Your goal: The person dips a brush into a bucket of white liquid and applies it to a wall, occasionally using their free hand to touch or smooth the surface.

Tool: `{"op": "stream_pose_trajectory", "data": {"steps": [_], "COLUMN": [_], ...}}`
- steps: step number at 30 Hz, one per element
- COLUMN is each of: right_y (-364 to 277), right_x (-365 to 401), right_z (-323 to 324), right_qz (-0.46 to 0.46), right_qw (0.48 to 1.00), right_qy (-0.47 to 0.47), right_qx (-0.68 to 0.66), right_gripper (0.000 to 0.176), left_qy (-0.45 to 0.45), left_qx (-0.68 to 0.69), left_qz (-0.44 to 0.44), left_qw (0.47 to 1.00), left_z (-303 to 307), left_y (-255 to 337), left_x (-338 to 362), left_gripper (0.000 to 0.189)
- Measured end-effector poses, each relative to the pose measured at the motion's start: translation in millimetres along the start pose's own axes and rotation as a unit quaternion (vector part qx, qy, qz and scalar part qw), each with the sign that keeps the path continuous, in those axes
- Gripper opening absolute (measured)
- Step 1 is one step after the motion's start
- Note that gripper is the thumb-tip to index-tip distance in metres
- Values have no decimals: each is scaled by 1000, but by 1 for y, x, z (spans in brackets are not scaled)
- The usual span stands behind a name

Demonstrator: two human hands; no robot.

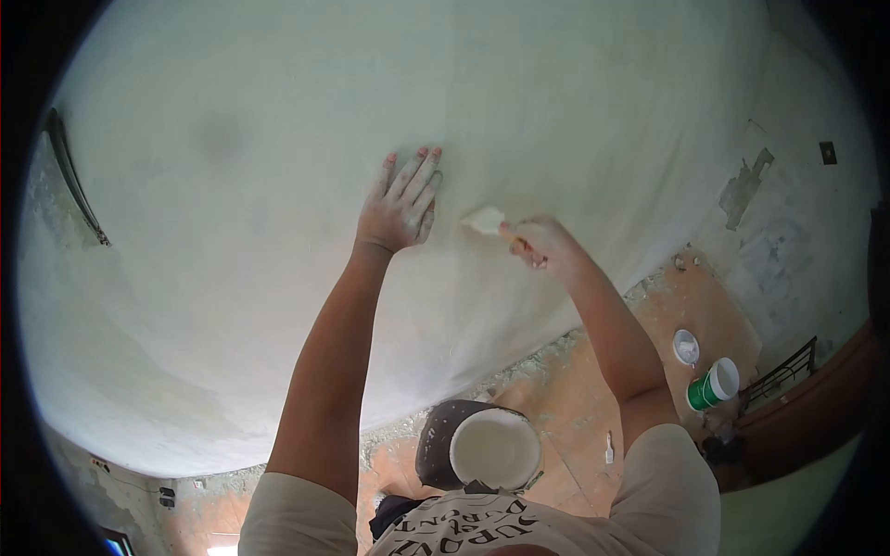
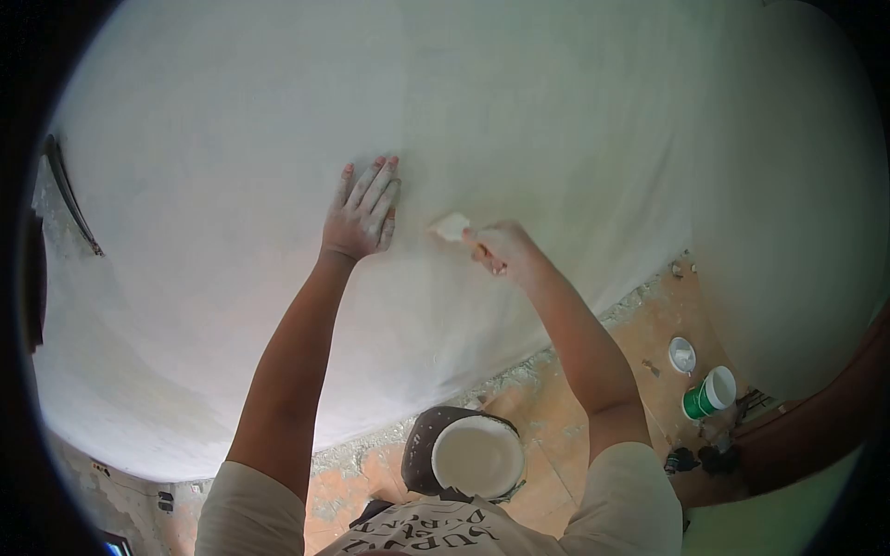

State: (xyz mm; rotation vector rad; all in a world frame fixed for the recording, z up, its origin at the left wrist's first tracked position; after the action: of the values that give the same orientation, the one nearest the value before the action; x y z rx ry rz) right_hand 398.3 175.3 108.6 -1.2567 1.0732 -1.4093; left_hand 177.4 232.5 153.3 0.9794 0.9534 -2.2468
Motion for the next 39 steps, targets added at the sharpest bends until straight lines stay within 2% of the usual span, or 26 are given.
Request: {"op": "stream_pose_trajectory", "data": {"steps": [4, 6, 7, 10, 11, 13, 17, 21, 23, 24, 26, 27, 29, 30, 34, 35, 39], "right_y": [-56, -87, -96, -122, -121, -121, -67, 34, 79, 101, 147, 159, 186, 189, 173, 163, 56], "right_x": [2, 9, 12, 29, 33, 39, 6, -34, -30, -29, -27, -24, -17, -13, -19, -26, -16], "right_z": [4, 6, 5, -3, -6, -8, -17, -35, -47, -55, -72, -73, -74, -74, -51, -41, -10], "right_qz": [4, 75, 73, 168, 167, 208, 194, 121, 53, 49, -47, -53, -134, -146, -156, -124, 1], "right_qw": [997, 992, 992, 974, 974, 970, 975, 978, 974, 974, 961, 959, 965, 966, 980, 986, 993], "right_qy": [9, -11, -10, 10, 10, 73, 93, 0, -1, 0, -14, -12, -20, -17, 14, 23, 100], "right_qx": [-74, -101, -100, -151, -151, -104, -50, -167, -219, -221, -274, -278, -226, -215, -123, -109, -58], "right_gripper": [29, 30, 30, 29, 29, 29, 30, 33, 33, 33, 35, 35, 42, 42, 42, 42, 35], "left_qy": [16, 14, 14, 20, 19, 17, 25, 36, 30, 30, 30, 24, 29, 30, 17, 13, -34], "left_qx": [-1, -4, -2, 1, 3, 2, -8, 9, 5, -1, -15, -10, -39, -15, 75, 75, 298], "left_qz": [-1, -3, -1, -5, -3, 1, -3, -1, -3, -6, -13, -14, -18, -23, -44, -44, -22], "left_qw": [1000, 1000, 1000, 1000, 1000, 1000, 1000, 999, 1000, 1000, 999, 1000, 999, 999, 996, 996, 954], "left_z": [0, 1, 1, 2, 2, 2, 1, 6, 3, 3, 3, 2, 2, 2, 15, 17, 1], "left_y": [0, 1, 0, 1, 1, 1, 0, 2, 0, 0, 0, 1, 0, 0, 1, 4, 40], "left_x": [0, 0, -1, 0, -1, -1, 0, 0, 0, 0, 0, 0, -1, -1, -1, 8, 71], "left_gripper": [41, 42, 42, 40, 40, 39, 37, 37, 37, 36, 36, 36, 37, 35, 31, 31, 32]}}
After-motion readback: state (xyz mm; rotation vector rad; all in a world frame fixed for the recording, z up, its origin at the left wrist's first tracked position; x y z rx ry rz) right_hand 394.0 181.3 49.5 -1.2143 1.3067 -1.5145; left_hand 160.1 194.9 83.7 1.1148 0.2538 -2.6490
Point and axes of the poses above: each hand's wrist, its own x-axis away from the middle knuckle, its own z-axis out of the back of the hand, y = z × x, the point moved 5 cm from there along -x, towards the middle knuckle, and after that the axes turned 5 degrees about -y, right-handed, at the moved point
